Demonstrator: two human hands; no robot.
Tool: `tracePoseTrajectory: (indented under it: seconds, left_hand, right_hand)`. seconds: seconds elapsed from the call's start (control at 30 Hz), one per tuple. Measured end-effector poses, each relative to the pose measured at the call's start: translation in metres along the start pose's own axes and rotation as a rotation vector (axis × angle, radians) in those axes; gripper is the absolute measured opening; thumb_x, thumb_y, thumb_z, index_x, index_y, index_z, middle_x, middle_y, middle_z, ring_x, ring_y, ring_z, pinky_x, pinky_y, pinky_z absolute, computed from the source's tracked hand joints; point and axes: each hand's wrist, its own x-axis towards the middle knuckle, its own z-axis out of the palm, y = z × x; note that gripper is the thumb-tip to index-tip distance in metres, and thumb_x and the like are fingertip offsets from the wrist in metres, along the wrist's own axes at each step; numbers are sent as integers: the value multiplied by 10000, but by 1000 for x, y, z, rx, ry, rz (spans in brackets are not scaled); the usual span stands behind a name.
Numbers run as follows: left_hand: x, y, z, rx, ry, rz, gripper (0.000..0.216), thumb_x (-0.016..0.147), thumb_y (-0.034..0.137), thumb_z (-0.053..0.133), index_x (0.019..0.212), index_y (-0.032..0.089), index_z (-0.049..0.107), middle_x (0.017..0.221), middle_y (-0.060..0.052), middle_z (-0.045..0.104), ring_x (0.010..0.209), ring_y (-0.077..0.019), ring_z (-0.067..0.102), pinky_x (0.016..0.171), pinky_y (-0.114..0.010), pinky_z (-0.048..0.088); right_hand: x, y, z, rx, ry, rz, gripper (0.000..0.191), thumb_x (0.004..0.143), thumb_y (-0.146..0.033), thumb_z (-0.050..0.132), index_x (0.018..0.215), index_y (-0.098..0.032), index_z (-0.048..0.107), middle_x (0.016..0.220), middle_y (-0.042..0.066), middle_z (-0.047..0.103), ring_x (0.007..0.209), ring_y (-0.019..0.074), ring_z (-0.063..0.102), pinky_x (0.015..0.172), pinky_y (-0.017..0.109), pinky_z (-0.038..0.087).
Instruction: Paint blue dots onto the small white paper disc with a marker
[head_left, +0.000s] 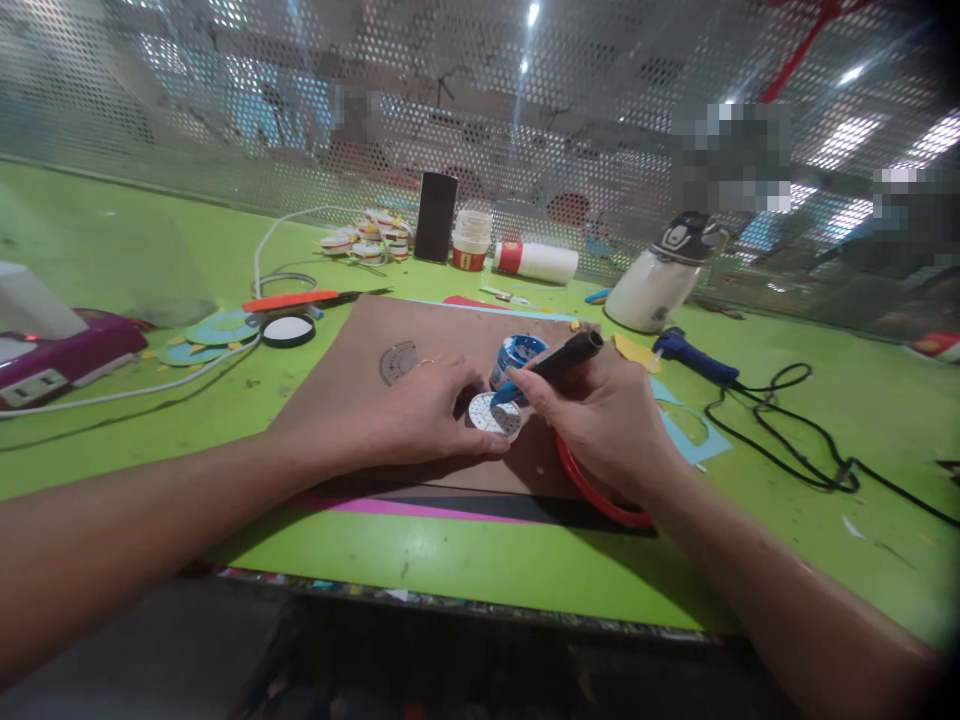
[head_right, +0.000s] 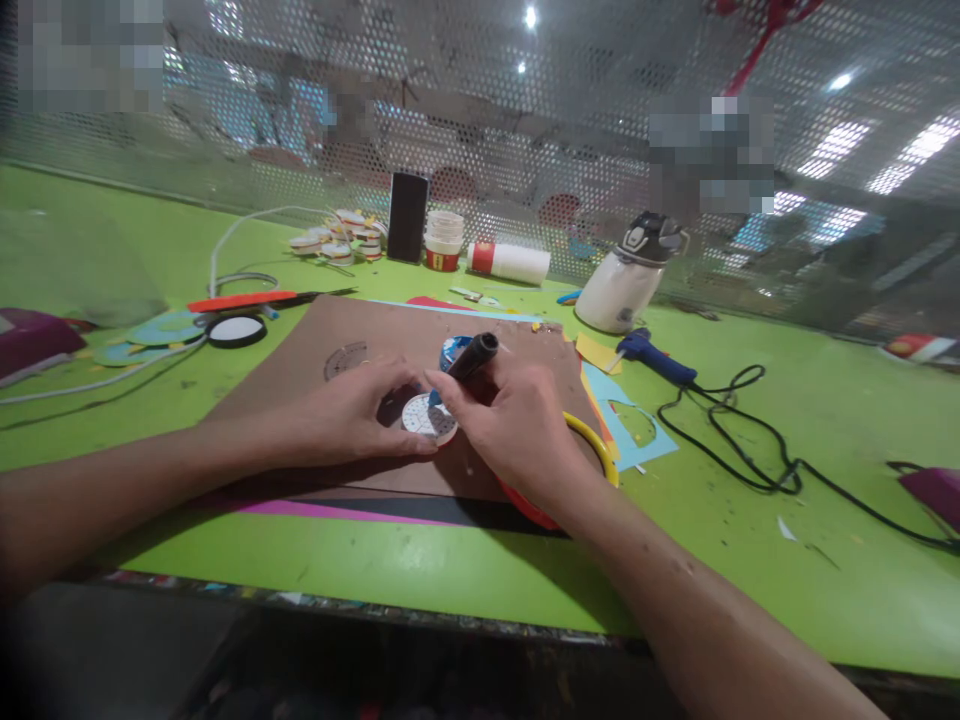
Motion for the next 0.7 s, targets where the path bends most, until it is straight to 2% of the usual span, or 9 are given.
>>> tracePoseTrajectory:
  seconds: [0.17, 0.33, 0.47, 0.57, 0.7]
  left_hand:
    - [-1, 5, -5, -29, -35, 7, 461, 698, 543, 712, 1004, 199, 684, 949, -73, 643, 875, -263, 574, 714, -351, 437]
    - [-1, -2, -6, -139, -72, 70, 425, 754, 512, 683, 1075, 234, 693, 970, -46, 663, 878, -239, 588, 741, -323, 436]
    - [0, -3, -5, -103, -71, 47, 471, 757, 537, 687, 1100, 214, 683, 980, -54, 664, 894, -245, 583, 742, -326, 424]
    - [0, -1, -5, -85, -50, 15, 446, 725, 523, 725, 1020, 191, 680, 941, -52, 665, 852, -235, 581, 689, -313, 408]
    - [0, 0, -4, -86, -19, 17, 451, 701, 521, 738, 994, 188, 661, 905, -40, 663, 803, -221, 578, 659, -313, 405]
  right_hand:
    - [0, 6, 2, -28, 2, -7, 279, 861, -398, 683, 710, -169, 626, 626, 4, 638, 575, 121, 523, 539, 257, 413]
    - [-2, 7, 3, -18, 72, -38, 241, 842, -377, 711, 729, -177, 636, 613, -17, 625, 556, 111, 509, 541, 254, 423]
    - [-2, 1, 0, -45, 198, -10, 277, 857, -412, 688, 705, -182, 669, 662, 30, 667, 586, 143, 555, 530, 277, 440]
    - [0, 0, -4, -107, 304, -5, 335, 858, -455, 678, 640, -203, 643, 639, 41, 648, 579, 156, 545, 511, 290, 430]
    - [1, 4, -4, -141, 241, -31, 362, 862, -461, 669, 600, -216, 616, 593, 27, 614, 549, 157, 533, 479, 291, 405]
